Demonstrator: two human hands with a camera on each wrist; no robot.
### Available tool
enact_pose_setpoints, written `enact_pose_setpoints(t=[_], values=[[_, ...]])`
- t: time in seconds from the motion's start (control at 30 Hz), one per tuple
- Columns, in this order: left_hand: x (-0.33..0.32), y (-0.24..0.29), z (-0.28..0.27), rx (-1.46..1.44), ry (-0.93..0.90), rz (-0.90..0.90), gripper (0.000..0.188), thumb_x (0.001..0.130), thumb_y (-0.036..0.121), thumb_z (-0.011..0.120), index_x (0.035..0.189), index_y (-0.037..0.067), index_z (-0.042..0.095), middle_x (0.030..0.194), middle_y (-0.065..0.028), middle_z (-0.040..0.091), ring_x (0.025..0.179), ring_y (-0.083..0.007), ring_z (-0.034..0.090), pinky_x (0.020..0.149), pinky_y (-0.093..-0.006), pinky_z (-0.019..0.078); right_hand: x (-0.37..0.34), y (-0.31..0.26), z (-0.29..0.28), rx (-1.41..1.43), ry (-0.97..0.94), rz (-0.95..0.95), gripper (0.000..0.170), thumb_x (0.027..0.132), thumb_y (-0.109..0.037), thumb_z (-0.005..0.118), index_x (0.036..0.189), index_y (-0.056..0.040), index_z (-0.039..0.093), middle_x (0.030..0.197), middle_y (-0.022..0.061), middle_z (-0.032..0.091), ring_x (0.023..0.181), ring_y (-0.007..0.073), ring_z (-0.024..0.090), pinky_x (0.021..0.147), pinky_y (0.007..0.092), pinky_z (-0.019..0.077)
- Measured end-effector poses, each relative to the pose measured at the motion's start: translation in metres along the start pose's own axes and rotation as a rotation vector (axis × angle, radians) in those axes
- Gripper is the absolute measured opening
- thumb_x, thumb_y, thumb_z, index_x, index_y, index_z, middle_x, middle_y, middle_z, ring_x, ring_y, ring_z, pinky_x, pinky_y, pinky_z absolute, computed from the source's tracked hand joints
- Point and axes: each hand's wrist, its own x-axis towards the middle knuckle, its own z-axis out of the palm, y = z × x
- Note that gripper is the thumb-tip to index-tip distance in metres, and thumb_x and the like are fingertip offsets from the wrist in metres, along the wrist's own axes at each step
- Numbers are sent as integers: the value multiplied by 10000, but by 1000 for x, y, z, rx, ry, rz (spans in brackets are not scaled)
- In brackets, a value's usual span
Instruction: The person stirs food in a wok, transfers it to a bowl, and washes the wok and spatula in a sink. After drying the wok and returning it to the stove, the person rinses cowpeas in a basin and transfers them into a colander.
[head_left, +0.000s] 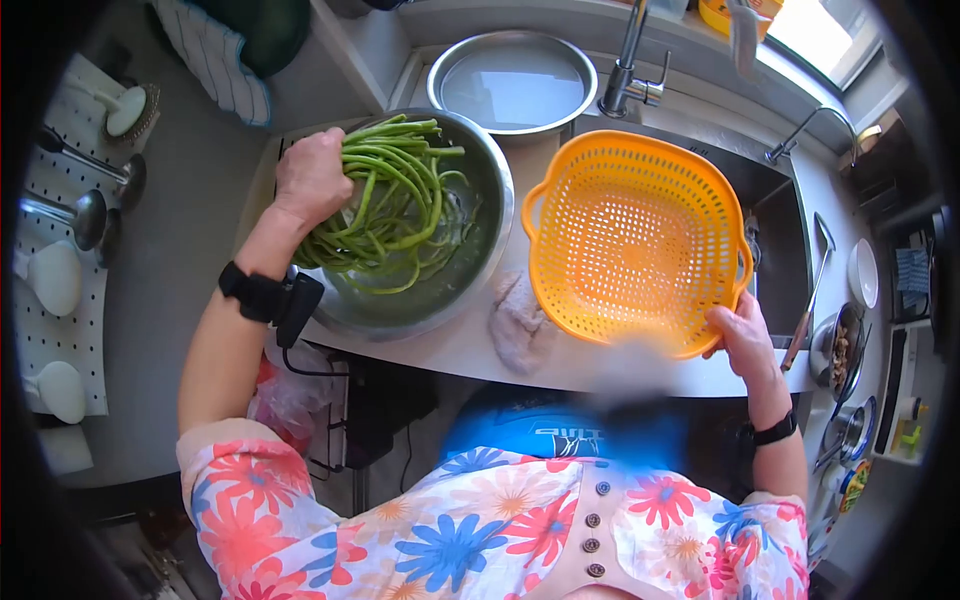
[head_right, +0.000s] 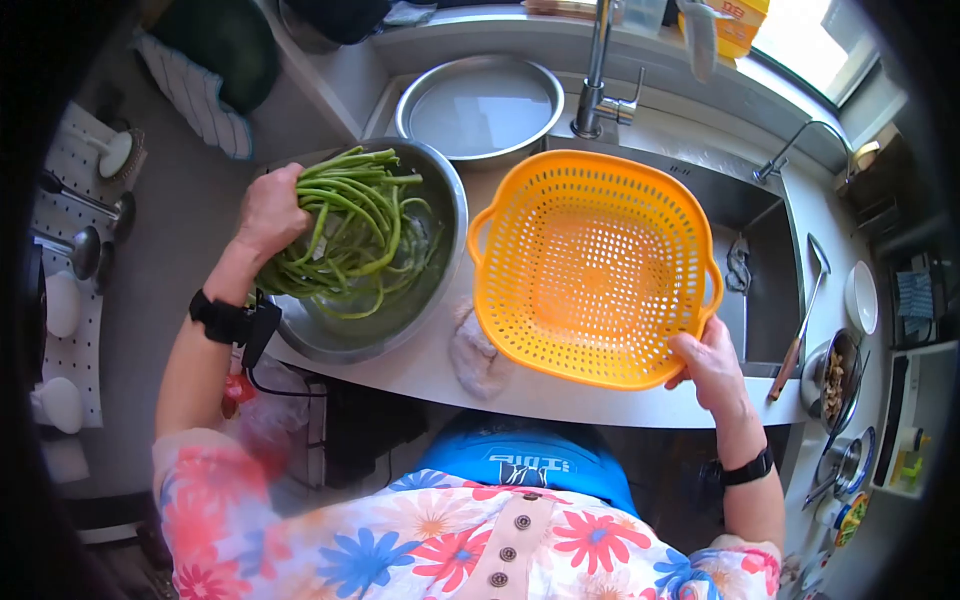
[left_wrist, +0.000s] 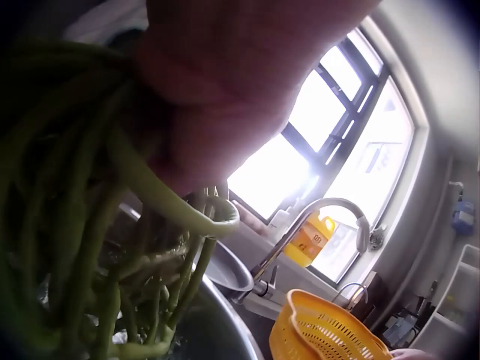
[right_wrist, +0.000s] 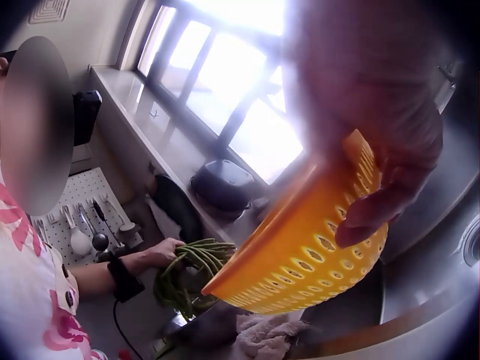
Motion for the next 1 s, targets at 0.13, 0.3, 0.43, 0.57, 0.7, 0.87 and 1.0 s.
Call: enact_pose_setpoints(t=[0.13,0.3,0.43,0.57,0.7,0.87,1.0], values=[[4,8,-43,10,185,73,186,665,90,573,842,47,533,848,-141,593,840,-346,567,713,-425,456,5,-10,4,-64,-14,-19,346,731,-60,492,1056,53,460,819,106,602,568,148,607,385,235,496],[13,10,-92,75,308,164,199,668,81,569,863,55,538,844,-138,590,839,-346,562,700,-419,457,14,-15,0,-104,-43,-84,350,741,-75,482,1065,53,459,843,103,598,614,143,611,399,231,503],[23,13,-131,134,386,204,192,657,80,576,844,51,544,814,-162,593,828,-360,560,685,-424,455,22,-27,1,-137,-64,-129,369,740,-85,478,1085,42,448,870,104,591,634,147,613,403,235,508],[31,14,-165,157,439,232,247,653,141,645,877,63,574,789,-160,602,783,-350,573,652,-385,450,33,-49,10,-181,-92,-192,400,740,-117,499,1104,37,432,864,109,590,614,139,612,406,241,514],[39,16,-193,212,559,297,219,625,129,613,811,18,578,744,-171,612,728,-329,600,626,-399,467,49,-83,28,-240,-145,-247,417,754,-149,520,1118,16,402,828,125,592,574,168,634,408,250,518],[59,24,-232,166,588,266,275,615,131,644,869,42,593,770,-172,609,753,-338,586,641,-379,454,65,-115,64,-235,-265,-219,425,776,-165,523,1131,14,370,839,134,586,571,198,643,416,260,525],[49,74,-254,296,570,-74,316,543,206,676,753,-29,657,753,-210,635,753,-277,646,645,-354,511,77,-124,99,-216,-319,-172,404,805,-176,521,1137,3,376,896,137,564,595,226,647,433,275,534]])
